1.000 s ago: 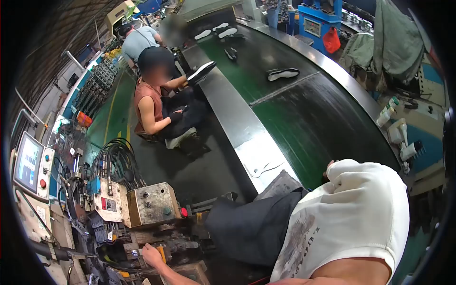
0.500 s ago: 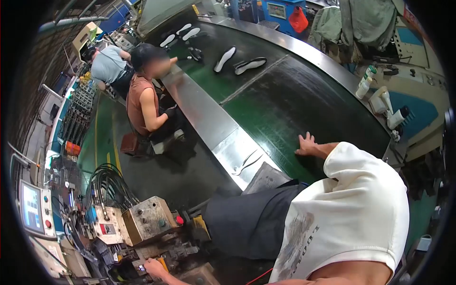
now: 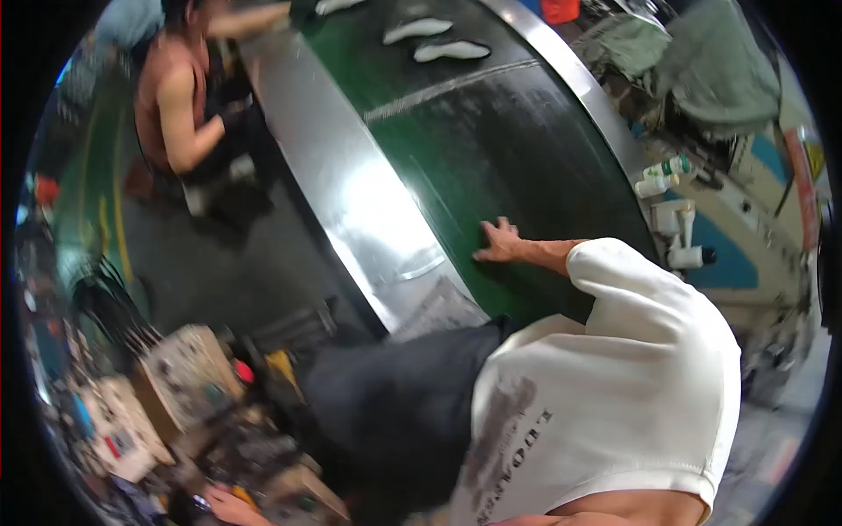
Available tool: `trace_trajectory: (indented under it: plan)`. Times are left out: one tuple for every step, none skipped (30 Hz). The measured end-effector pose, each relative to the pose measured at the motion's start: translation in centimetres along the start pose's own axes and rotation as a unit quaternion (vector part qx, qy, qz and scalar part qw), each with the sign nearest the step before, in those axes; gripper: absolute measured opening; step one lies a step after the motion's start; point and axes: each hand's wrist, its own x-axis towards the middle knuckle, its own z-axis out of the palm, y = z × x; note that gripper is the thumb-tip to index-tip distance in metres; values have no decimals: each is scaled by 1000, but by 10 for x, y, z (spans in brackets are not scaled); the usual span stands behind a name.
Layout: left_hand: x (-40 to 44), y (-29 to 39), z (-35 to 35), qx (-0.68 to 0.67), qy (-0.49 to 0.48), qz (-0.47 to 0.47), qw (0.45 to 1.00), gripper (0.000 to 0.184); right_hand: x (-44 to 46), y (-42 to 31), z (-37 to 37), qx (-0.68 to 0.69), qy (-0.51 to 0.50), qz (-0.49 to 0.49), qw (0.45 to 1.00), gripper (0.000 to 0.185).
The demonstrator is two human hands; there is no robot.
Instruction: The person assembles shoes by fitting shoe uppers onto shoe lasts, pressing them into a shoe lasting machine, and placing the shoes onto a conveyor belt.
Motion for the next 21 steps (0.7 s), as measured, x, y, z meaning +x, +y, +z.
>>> trace_trajectory:
  plan:
    - [-3,5,-11,-41,-100,-130,986,39,27,15,27,25,29,-166,985,102]
    - [-3,7,-12,-77,-99,-158,980,40,-6,-16,14,88,-15,-219,972,89]
    - [-5,4,-8,-118,-90,-185,971,40,-30,-39,11,89,-88,-242,962,88]
    - [-8,3,-9,-120,-100,-191,969,39,-48,-61,12,94,-155,-266,947,86]
    - [-7,2,-7,-130,-103,-195,967,39,-58,-75,14,101,-211,-290,928,85]
    - [-8,3,-7,-151,-125,-198,960,40,-56,-76,29,0,-194,-329,924,86]
    - [-10,-4,-5,-173,-142,-196,955,41,-61,-86,38,-101,-172,-364,910,87]
    - [-10,-14,-1,-197,-157,-193,948,41,-69,-93,43,-168,-143,-366,904,88]
    - [-10,-20,3,-222,-173,-191,941,41,-80,-109,39,-197,-140,-317,917,88]
    - [-6,16,-14,-205,-187,-210,937,42,-91,-125,36,-221,-135,-266,929,87]
    - [-11,23,-13,-220,-172,-192,941,43,-102,-138,39,-239,-129,-211,939,87]
    - [-14,21,-9,-234,-157,-175,943,43,-98,-133,45,-244,-113,-206,941,82]
    - [-15,20,-7,-247,-141,-159,945,43,-94,-122,52,-205,-98,-221,948,76]
    - [-15,20,-6,-245,-151,-149,946,43,-89,-114,60,-208,-84,-218,950,73]
    - [-16,26,-10,-243,-160,-143,946,43,-83,-109,66,-215,-71,-219,949,70]
    - [-11,46,-25,-225,-186,-176,940,42,-75,-104,71,-235,-70,-221,944,67]
    - [-11,46,-26,-254,-192,-182,930,42,-71,-101,72,-251,-68,-225,939,64]
    - [-11,47,-27,-214,-183,-164,945,42,-74,-104,71,-255,-90,-208,940,61]
    - [-10,50,-28,-173,-172,-142,959,42,-84,-117,70,-291,-98,-174,936,58]
    - [-10,52,-30,-184,-167,-153,956,41,-100,-119,61,-247,-138,-100,954,58]
    - [-9,50,-26,-181,-163,-153,958,41,-82,-87,82,-262,-113,-103,953,57]
